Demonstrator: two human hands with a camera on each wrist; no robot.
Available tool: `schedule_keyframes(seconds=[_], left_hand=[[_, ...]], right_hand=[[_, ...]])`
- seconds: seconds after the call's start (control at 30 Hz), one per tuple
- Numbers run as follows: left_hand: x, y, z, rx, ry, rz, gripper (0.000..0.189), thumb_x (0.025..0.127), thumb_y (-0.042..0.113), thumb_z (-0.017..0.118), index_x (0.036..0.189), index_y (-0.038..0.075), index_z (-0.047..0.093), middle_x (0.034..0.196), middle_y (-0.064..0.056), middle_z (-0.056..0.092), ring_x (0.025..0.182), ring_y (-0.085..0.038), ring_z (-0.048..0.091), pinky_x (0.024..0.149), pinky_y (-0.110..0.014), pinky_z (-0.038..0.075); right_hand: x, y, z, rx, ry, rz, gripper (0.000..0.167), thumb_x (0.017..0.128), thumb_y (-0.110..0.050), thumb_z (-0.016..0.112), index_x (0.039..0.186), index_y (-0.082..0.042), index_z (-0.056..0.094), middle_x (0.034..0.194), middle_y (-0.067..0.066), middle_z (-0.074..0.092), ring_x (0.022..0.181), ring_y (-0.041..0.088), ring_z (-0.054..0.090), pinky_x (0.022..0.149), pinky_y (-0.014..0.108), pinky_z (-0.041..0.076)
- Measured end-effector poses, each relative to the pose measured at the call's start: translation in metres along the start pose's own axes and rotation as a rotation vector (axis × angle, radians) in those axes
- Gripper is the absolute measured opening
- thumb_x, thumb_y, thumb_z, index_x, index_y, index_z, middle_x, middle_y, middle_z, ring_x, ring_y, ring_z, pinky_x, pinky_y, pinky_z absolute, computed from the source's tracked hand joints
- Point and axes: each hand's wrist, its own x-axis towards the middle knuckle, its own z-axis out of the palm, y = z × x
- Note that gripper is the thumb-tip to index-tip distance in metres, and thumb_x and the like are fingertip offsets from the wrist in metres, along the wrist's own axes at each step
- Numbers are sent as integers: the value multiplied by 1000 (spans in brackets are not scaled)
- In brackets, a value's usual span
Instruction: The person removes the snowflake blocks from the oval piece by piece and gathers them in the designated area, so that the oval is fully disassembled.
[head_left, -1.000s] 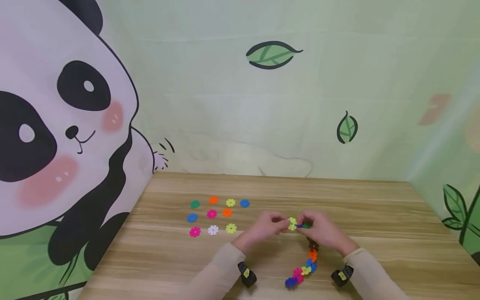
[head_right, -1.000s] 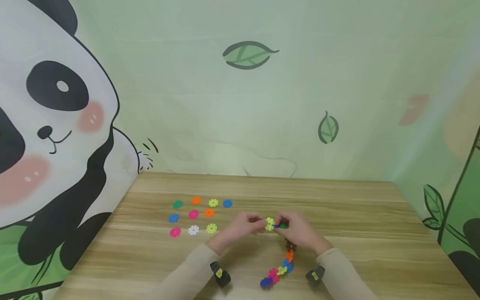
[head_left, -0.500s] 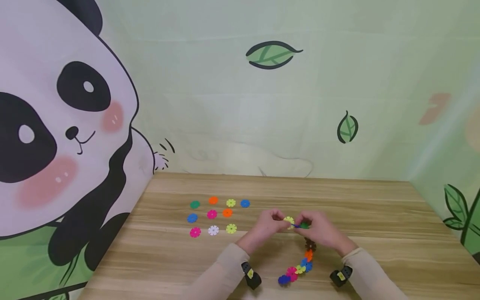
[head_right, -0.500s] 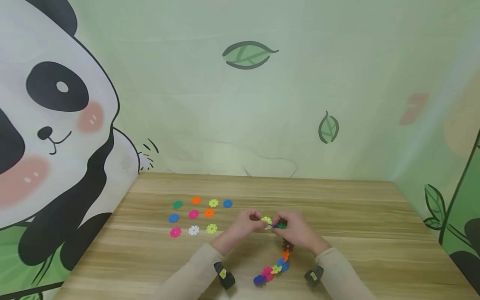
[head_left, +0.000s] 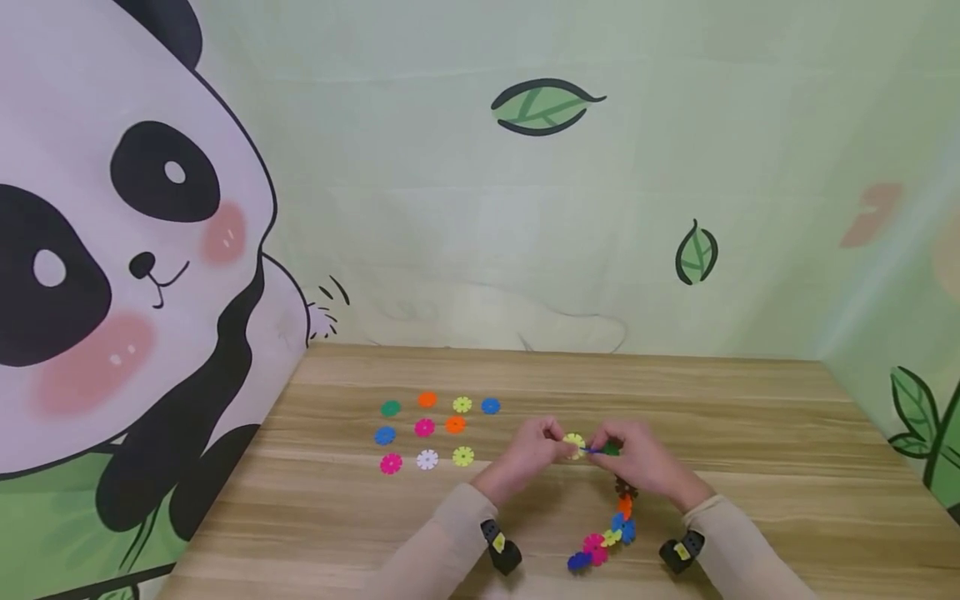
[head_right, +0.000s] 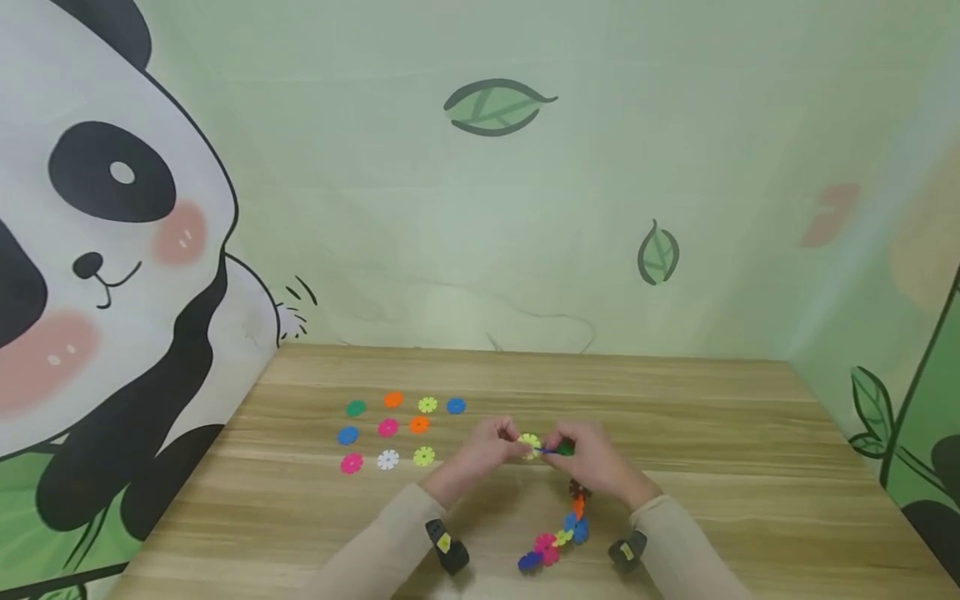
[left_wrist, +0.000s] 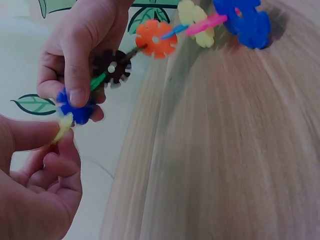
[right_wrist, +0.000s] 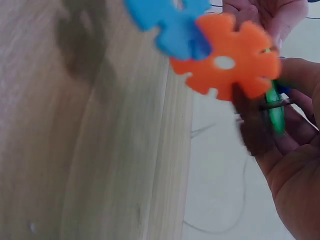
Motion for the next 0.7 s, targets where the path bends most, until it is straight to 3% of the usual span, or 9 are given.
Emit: schedule_keyframes(seconds=[0.13, 0.23, 0.43, 0.7], left_hand=[[1, -4, -7, -33, -13, 7, 22, 81, 1, 68, 73, 6, 48, 71, 1, 47, 65, -12, 42, 56, -23, 35], [3, -9, -18, -1, -18, 15, 19, 81, 3, 70, 77, 5, 51, 71, 1, 49, 65, -12, 45, 57, -23, 38], [2, -13, -49, 86, 22, -11, 22, 78, 0, 72, 93, 1, 55, 76, -2, 54, 66, -12, 50, 58, -24, 44], [6, -17, -80, 227, 95, 36, 16, 81, 1, 69, 93, 1, 59, 81, -6, 58, 71, -15, 53, 59, -25, 45]], right_hand=[[-1, 1, -1, 21, 15, 16, 18, 85, -1, 68, 76, -15, 59, 91, 4, 69, 87, 16, 62, 79, 36, 51], [-2, 2, -2, 7, 29, 33, 19, 85, -2, 68, 76, -15, 59, 91, 5, 69, 86, 17, 62, 77, 41, 51], [-4, 4, -3, -13, 29, 49, 15, 84, -4, 70, 78, -15, 61, 90, 3, 69, 82, 14, 61, 70, 29, 50], [-5, 5, -4, -10, 36, 43, 14, 83, -6, 72, 79, -16, 63, 87, -1, 68, 76, 11, 57, 65, 26, 48]])
